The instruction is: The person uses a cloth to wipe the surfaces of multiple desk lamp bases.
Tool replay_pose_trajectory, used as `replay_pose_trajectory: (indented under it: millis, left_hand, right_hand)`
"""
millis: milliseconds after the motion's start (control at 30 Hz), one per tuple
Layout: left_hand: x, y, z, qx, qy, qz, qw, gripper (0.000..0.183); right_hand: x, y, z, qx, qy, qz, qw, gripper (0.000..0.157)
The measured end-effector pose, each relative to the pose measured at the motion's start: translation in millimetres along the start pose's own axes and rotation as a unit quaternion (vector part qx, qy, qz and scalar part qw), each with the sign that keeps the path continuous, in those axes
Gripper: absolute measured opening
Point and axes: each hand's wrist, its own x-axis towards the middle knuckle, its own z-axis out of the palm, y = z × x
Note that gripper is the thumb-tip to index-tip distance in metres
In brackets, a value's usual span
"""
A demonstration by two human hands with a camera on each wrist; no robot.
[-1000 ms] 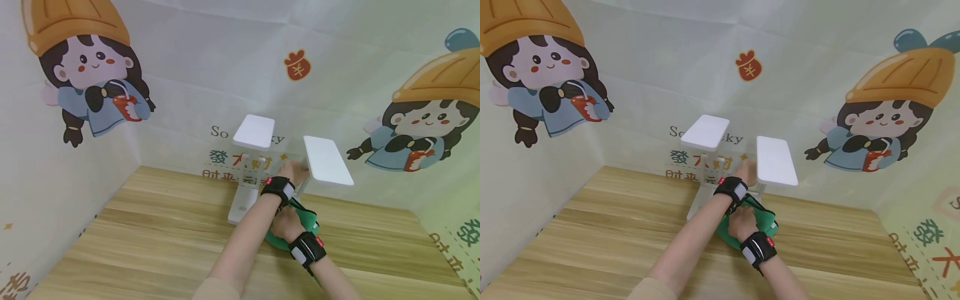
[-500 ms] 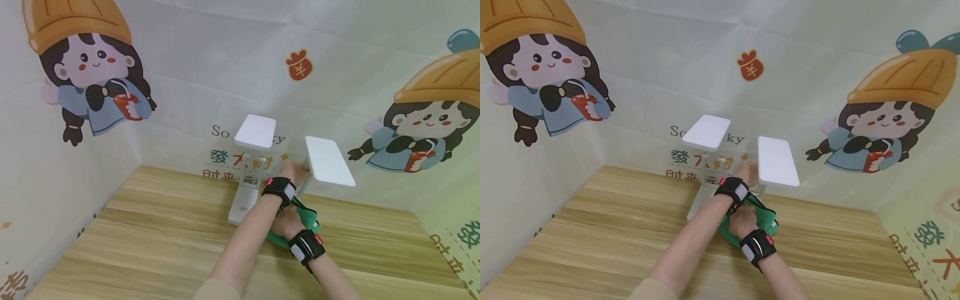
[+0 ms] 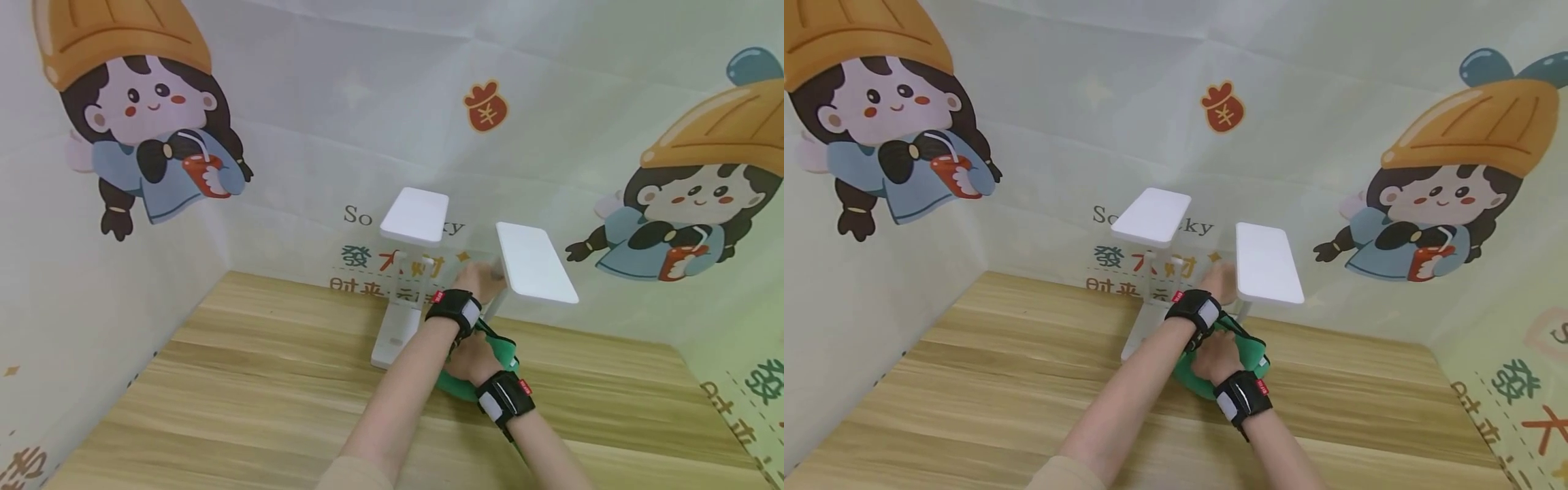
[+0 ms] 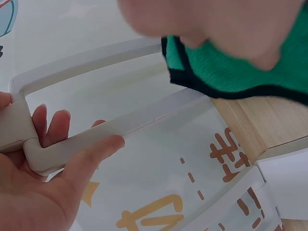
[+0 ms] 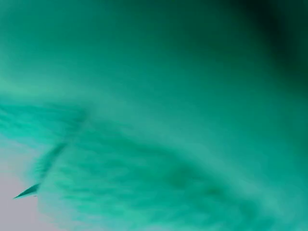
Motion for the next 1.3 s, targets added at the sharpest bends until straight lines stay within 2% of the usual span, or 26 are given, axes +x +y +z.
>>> replay_pose_trajectory:
  millis: [67, 133, 267, 400, 533, 767, 933, 1067, 1167, 1300]
  left_hand:
    - [0.5, 0.1, -0.3, -0.002, -0.003, 0.000, 1.0000, 0.039]
    - [1.5, -0.1, -0.9, -0.002, -0.010, -0.001, 0.9999, 0.039]
    - [3.7, -0.1, -2.5, 0.007, -0.024, -0.004, 0.9997, 0.040]
    - [3.6, 0.0, -4.0, 0.011, -0.025, -0.002, 0.9996, 0.040]
    - [2.2, 0.8, -2.7, 0.001, -0.012, -0.002, 0.9999, 0.038]
    - [-0.8, 2.8, -1.3, 0.006, -0.005, -0.006, 1.0000, 0.041]
    - [0.1, 2.2, -1.5, -0.001, -0.004, -0.002, 1.0000, 0.038]
    - [0.0, 1.8, -1.3, 0.000, -0.003, 0.003, 1.0000, 0.038]
    - [-0.6, 1.3, -1.2, 0.005, -0.001, 0.002, 1.0000, 0.040]
    - [-0.1, 0.1, -0.6, 0.001, -0.003, 0.001, 1.0000, 0.041]
  right_hand:
    - [-6, -2, 2.4, -0.026, -0.005, -0.017, 0.999, 0.034]
    - [-12, -3, 6.7, -0.033, 0.009, -0.038, 0.999, 0.030]
    - [-24, 5, 14.1, -0.016, 0.035, -0.053, 0.998, 0.045]
    - [-36, 16, 16.2, -0.005, 0.058, -0.034, 0.998, 0.054]
    - [-38, 18, 17.2, -0.020, 0.080, -0.019, 0.996, 0.053]
    - [-32, 10, 23.2, -0.035, 0.115, -0.100, 0.988, 0.043]
    - [-36, 10, 25.5, -0.069, 0.148, -0.078, 0.983, 0.041]
    - [-39, 12, 27.0, -0.127, 0.185, -0.067, 0.972, 0.032]
    - [-37, 11, 28.2, -0.138, 0.184, -0.081, 0.970, 0.029]
    - [-32, 9, 29.4, -0.098, 0.155, -0.114, 0.976, 0.034]
